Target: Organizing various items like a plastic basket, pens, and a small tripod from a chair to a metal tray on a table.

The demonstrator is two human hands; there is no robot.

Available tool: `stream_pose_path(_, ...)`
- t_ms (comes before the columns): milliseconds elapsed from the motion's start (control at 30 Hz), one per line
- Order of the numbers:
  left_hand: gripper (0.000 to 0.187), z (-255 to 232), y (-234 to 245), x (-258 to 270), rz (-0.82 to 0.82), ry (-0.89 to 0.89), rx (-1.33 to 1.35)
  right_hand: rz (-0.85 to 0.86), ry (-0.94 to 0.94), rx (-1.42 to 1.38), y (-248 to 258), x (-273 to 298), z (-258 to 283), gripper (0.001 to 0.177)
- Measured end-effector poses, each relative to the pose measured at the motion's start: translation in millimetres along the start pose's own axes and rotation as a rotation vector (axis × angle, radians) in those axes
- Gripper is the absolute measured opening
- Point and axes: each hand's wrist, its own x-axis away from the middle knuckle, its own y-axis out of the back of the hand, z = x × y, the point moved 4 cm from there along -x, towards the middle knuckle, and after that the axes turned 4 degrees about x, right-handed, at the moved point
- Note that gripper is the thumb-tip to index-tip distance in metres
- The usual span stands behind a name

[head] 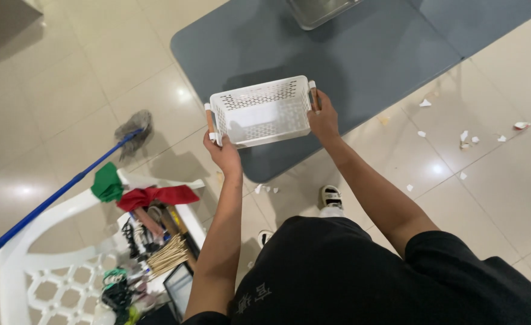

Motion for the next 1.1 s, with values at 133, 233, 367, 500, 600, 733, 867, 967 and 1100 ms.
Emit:
stream_pose_path(133, 0.050, 57.5, -77.3, 0.4, 0.019, -0.160, -0.015, -0.021, 0.018, 0.081, 60.8, -59.2, -41.8, 0.062)
stream_pose_path(233, 0.051, 89.3, -132.1, 14.9, -0.006, -0.175, -0.074, -0.018, 0.038, 0.155, 108.6, -98.6, -62.2, 0.061)
stream_pose_path(367, 0.048, 101.1, -206.4, 39.9, 0.061, -0.108, -0.027, -0.026, 0.017, 0.160, 165.8, -146.0, -88.9, 0.060)
stream_pose_path(500, 0.046, 103.0, -251.9, 60.1, 0.116, -0.032, -0.026, -0.023, -0.024, 0.167, 202.5, -176.9, -103.9, 0.059)
stream_pose_path(600, 0.048, 88.7, -273.3, 68.4, 0.103, 0.071, -0.142, 0.016, -0.094, 0.128, 217.0, -185.7, -97.5, 0.058)
stream_pose_path(733, 0.050, 122.1, -292.4, 45.1, 0.114, 0.025, -0.093, 0.027, -0.149, 0.038, 212.3, -208.8, -121.0, 0.058)
stream_pose_path(867, 0.052, 133.8, -312.8, 25.3, 0.149, -0.073, -0.113, -0.031, -0.144, 0.076, 209.2, -224.9, -148.7, 0.058)
stream_pose_path(967, 0.053, 127.8, -345.6, 6.1, 0.177, -0.093, -0.142, -0.089, -0.131, 0.067, 218.0, -250.9, -157.5, 0.059)
stream_pose_path(1100, 0.053, 135.3, -383.3, -5.9, 0.271, -0.054, -0.281, -0.165, -0.125, 0.073, 234.1, -282.8, -165.1, 0.055)
